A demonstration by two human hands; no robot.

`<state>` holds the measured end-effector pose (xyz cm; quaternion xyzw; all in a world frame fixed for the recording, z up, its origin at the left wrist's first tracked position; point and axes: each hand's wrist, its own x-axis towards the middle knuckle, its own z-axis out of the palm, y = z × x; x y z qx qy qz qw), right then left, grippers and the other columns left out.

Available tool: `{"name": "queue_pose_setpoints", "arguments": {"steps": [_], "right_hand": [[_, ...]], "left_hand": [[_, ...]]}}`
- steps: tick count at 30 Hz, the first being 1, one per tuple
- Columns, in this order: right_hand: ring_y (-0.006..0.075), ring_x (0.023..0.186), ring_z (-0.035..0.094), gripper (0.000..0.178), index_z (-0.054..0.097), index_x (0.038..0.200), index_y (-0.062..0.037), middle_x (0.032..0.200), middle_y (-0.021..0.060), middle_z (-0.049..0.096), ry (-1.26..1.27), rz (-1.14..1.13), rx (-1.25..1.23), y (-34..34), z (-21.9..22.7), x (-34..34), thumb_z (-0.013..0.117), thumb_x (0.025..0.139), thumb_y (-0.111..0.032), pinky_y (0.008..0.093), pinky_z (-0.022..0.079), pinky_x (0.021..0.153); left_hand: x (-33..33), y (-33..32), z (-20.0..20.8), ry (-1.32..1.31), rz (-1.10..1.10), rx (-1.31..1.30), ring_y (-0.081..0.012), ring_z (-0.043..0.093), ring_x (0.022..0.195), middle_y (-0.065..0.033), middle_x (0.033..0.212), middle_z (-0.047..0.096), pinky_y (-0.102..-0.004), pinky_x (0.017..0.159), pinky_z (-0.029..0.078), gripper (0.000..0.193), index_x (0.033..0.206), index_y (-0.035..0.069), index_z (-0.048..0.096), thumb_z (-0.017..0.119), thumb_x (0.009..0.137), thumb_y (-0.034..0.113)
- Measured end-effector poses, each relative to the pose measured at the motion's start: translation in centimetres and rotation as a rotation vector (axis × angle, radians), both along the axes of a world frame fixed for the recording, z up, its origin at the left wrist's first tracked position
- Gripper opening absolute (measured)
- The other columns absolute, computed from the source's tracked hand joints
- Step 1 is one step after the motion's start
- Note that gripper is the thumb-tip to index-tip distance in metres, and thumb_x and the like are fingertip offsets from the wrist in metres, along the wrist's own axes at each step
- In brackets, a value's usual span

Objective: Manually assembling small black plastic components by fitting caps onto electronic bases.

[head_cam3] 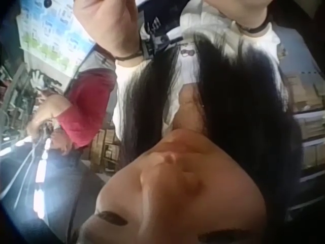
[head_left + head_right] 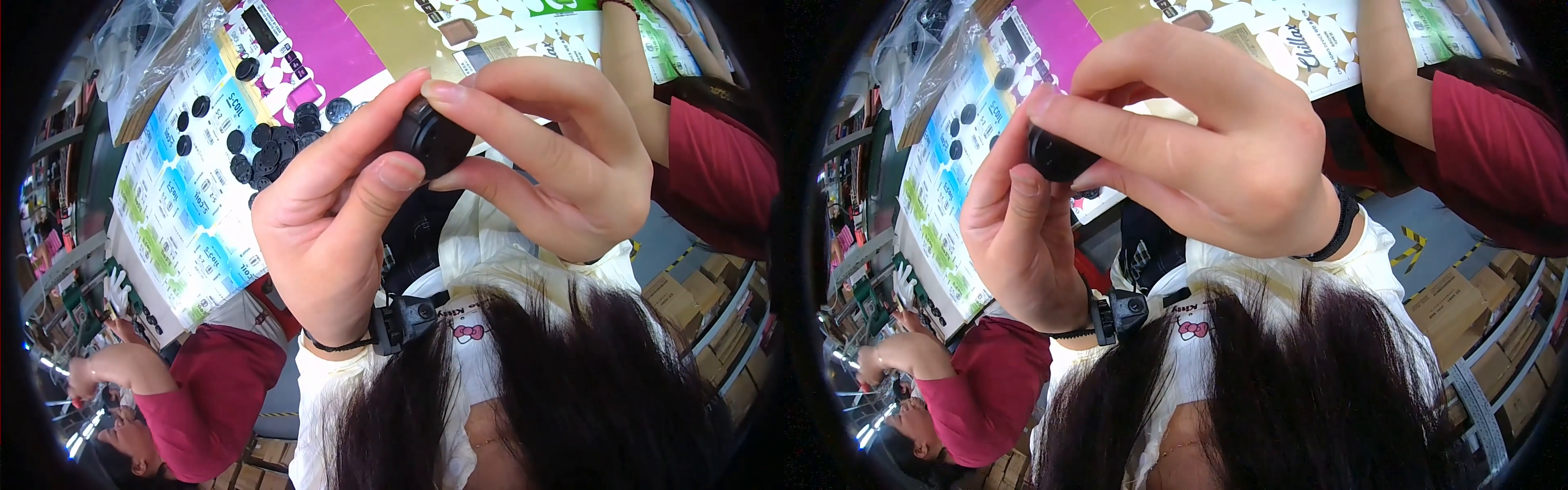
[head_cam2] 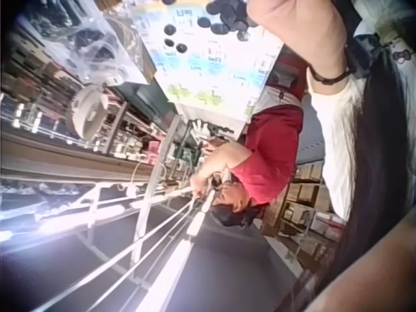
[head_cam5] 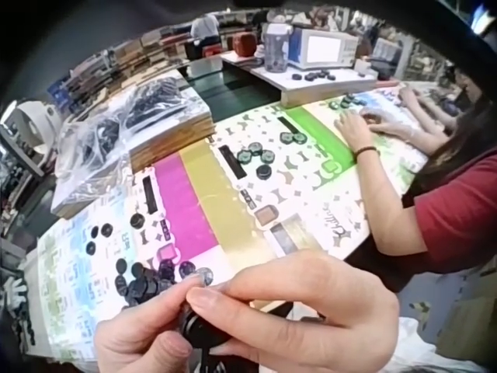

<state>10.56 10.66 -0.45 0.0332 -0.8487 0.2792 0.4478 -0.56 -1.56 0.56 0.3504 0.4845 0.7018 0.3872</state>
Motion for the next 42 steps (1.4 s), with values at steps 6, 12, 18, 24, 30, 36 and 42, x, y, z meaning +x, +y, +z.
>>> {"name": "queue_pose_setpoints", "arguments": {"steps": [6,12,18,24,30,36,42], "right_hand": [[0.0179,0.076,0.052,0.043,0.057,0.093,0.0058,0.089,0.0137,0.051,-0.007,-0.044,0.031,-0.3,-0.5,-0.1,0.069,0.051,-0.001,0.0223,0.045,0.062],[0.0185,0.085,0.052,0.046,0.049,0.103,0.0082,0.096,0.0136,0.051,-0.095,0.061,-0.349,-1.0,-1.0,-0.2,0.065,0.063,-0.007,0.0248,0.043,0.073],[0.0197,0.090,0.051,0.040,0.043,0.107,0.0102,0.101,0.0154,0.049,-0.113,0.177,-0.639,-1.8,-1.3,-0.6,0.058,0.074,-0.007,0.0264,0.042,0.077],[0.0206,0.090,0.051,0.029,0.047,0.100,0.0102,0.101,0.0179,0.049,0.024,0.270,-0.761,-2.4,-2.1,-0.8,0.055,0.075,-0.002,0.0279,0.042,0.077],[0.0192,0.087,0.053,0.030,0.048,0.099,0.0064,0.100,0.0153,0.050,-0.052,0.134,-0.765,-2.0,-3.0,-1.0,0.058,0.072,-0.001,0.0282,0.043,0.076],[0.0185,0.088,0.052,0.038,0.050,0.101,-0.0021,0.108,0.0076,0.048,-0.569,-0.125,-0.331,-0.7,-5.9,-1.4,0.061,0.065,-0.003,0.0290,0.043,0.076],[0.0206,0.102,0.044,0.043,0.049,0.104,-0.0043,0.117,0.0034,0.041,-0.787,0.082,-0.049,-1.9,-8.8,-1.9,0.062,0.064,-0.008,0.0327,0.039,0.083]], "left_hand": [[1.6,0.7,0.1,0.140,0.162,0.012,-0.0199,0.054,0.087,-0.0178,0.098,0.054,-0.0266,0.076,0.045,0.028,0.105,-0.010,0.045,0.046,0.080,0.002],[1.9,0.9,-0.7,0.404,0.289,0.033,-0.0183,0.056,0.078,-0.0173,0.090,0.056,-0.0240,0.070,0.045,0.023,0.099,-0.011,0.047,0.046,0.078,-0.004],[1.8,0.9,-0.6,0.486,0.323,0.078,-0.0182,0.056,0.076,-0.0173,0.088,0.056,-0.0233,0.068,0.045,0.020,0.096,-0.011,0.048,0.047,0.077,-0.004],[1.9,1.0,-1.1,0.583,0.374,0.134,-0.0169,0.055,0.076,-0.0164,0.086,0.056,-0.0220,0.066,0.044,0.019,0.095,-0.011,0.049,0.048,0.076,-0.005],[0.6,1.7,-1.7,0.534,0.314,0.028,-0.0153,0.055,0.077,-0.0143,0.086,0.056,-0.0221,0.067,0.045,0.019,0.096,-0.008,0.049,0.046,0.077,-0.003],[-14.5,-0.7,-5.8,0.588,0.400,-0.454,-0.0179,0.056,0.077,-0.0110,0.085,0.057,-0.0249,0.069,0.044,0.024,0.101,-0.002,0.052,0.042,0.079,0.003],[-24.2,-4.6,-11.7,1.374,0.425,-0.935,-0.0333,0.049,0.095,-0.0196,0.108,0.048,-0.0342,0.084,0.037,0.032,0.107,0.001,0.049,0.045,0.076,0.008]]}}
